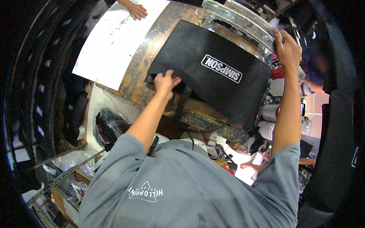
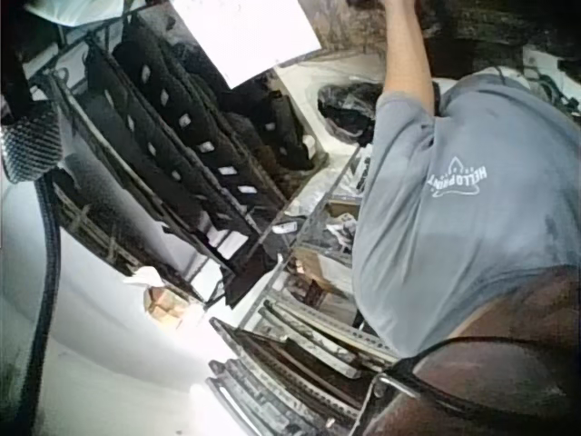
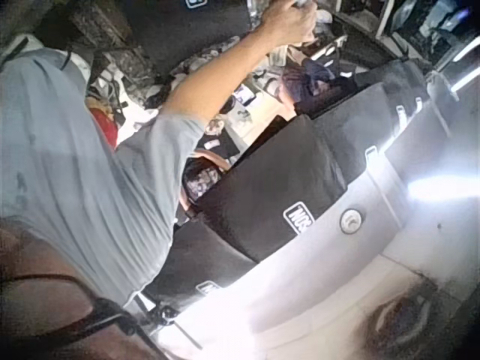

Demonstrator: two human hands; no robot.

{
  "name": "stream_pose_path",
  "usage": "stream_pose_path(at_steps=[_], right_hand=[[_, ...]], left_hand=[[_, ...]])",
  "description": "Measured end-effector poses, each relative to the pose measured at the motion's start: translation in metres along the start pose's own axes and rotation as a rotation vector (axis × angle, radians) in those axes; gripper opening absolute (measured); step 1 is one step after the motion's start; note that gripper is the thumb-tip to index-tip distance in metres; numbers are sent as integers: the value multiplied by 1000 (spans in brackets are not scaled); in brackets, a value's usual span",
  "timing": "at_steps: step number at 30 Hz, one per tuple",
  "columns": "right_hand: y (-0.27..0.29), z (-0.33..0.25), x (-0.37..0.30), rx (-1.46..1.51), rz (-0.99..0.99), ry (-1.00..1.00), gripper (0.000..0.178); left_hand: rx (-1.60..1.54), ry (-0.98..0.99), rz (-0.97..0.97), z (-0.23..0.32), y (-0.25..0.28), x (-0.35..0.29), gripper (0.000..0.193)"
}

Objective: The person performs screen printing by applying white ink onto black bags using a squeegee and lifting the screen frame to reveal the printed logo, repeating this for several bags while an assistant provides new material.

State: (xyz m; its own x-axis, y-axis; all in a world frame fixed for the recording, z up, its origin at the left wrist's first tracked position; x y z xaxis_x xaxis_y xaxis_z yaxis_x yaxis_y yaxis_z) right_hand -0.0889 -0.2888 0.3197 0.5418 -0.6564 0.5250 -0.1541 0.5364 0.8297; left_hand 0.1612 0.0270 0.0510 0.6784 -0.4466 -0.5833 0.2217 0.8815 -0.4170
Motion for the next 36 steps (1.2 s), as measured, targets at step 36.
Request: stream_pose_path(at_steps=[36], right_hand=[[24,24,52,37,-23,-50,58]], left_hand=[[1093,-624,186,358,-53,263,43]])
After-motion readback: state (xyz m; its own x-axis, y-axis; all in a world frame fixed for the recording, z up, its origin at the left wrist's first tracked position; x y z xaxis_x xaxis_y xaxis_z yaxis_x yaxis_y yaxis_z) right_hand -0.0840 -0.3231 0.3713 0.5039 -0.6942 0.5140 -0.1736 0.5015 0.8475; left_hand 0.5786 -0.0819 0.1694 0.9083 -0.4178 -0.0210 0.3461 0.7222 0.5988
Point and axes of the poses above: each hand's wrist, its own x-axis towards the middle knuckle, its own y-axis out of the back of the hand, z = x × y, the point moved 3 cm from there along x, towards the middle knuckle, and after that the axes turned 6 degrees about -x, right-handed, at the moved point
